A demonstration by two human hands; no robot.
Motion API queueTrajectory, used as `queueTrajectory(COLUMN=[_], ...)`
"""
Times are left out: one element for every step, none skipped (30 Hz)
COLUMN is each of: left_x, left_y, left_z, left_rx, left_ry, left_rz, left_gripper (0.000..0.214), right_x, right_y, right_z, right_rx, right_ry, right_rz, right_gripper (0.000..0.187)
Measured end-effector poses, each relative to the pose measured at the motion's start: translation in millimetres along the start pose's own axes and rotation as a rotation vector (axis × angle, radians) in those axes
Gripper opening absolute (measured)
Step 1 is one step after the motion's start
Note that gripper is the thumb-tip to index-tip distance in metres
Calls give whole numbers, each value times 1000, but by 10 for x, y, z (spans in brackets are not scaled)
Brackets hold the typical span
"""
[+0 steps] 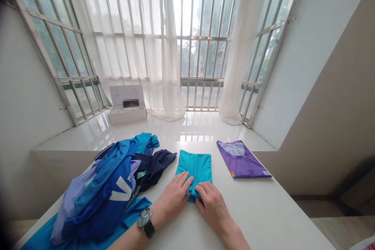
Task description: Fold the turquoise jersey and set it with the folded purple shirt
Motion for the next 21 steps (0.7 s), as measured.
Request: queueTrajectory(left_x=[-6, -12, -16, -19, -20, -20, -19, -18, -17, -16, -15, -14, -14, -15, -15, -16, -17, -17, -18, -19, -20], left_y=[-13, -27, -40, -53, -64, -73, -80, -86, -92, -97, -103, -110, -117, -124, -128, -130, -129, -127, -124, -122, -120], left_z=[-1, -5, -9, -14, -18, -22, -25, -28, -31, -34, -37, -39, -42, -45, -48, -49, -49, -47, -43, -39, -36], left_rx=[1, 3, 4, 5, 5, 5, 4, 1, -1, -4, -6, -7, -6, -3, 1, 5, 9, 11, 13, 14, 15], left_ry=[-5, -9, -13, -18, -22, -25, -28, -31, -32, -33, -35, -38, -39, -39, -38, -37, -36, -36, -37, -38, -39], left_rz=[0, 1, 2, 2, 1, 1, 3, 5, 8, 11, 13, 14, 14, 13, 12, 12, 12, 11, 8, 5, 3], left_gripper=[49, 50, 51, 52, 52, 53, 52, 52, 52, 52, 52, 52, 52, 52, 53, 53, 53, 53, 53, 53, 53], right_x=[1, 2, 5, 8, 13, 19, 25, 31, 36, 40, 42, 42, 40, 36, 32, 26, 21, 16, 11, 6, 1], right_y=[2, 6, 9, 12, 14, 15, 13, 9, 1, -8, -18, -29, -39, -48, -55, -60, -64, -65, -66, -65, -65], right_z=[-5, -12, -19, -25, -28, -27, -24, -20, -16, -13, -13, -15, -21, -29, -39, -48, -55, -60, -61, -58, -51], right_rx=[-6, -13, -20, -26, -33, -40, -48, -56, -64, -71, -79, -86, -96, -107, -120, -133, -144, -153, -157, -157, -155], right_ry=[2, 6, 12, 16, 17, 15, 9, 3, -3, -6, -6, -1, 7, 18, 30, 41, 50, 54, 54, 51, 45], right_rz=[2, 6, 9, 12, 14, 15, 15, 14, 10, 7, 5, 2, 1, 0, -2, -6, -10, -16, -21, -26, -30], right_gripper=[23, 23, 23, 23, 23, 23, 25, 26, 28, 30, 31, 33, 33, 34, 35, 35, 35, 34, 34, 34, 35])
Point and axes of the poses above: each hand's wrist, its own x-axis towards the middle knuckle, its own y-axis out of the back of the hand, z = x × y, the point moved 6 cm from there along x, towards the middle knuckle, and after that the axes turned 2 degrees about -x, right-handed, at the moved point
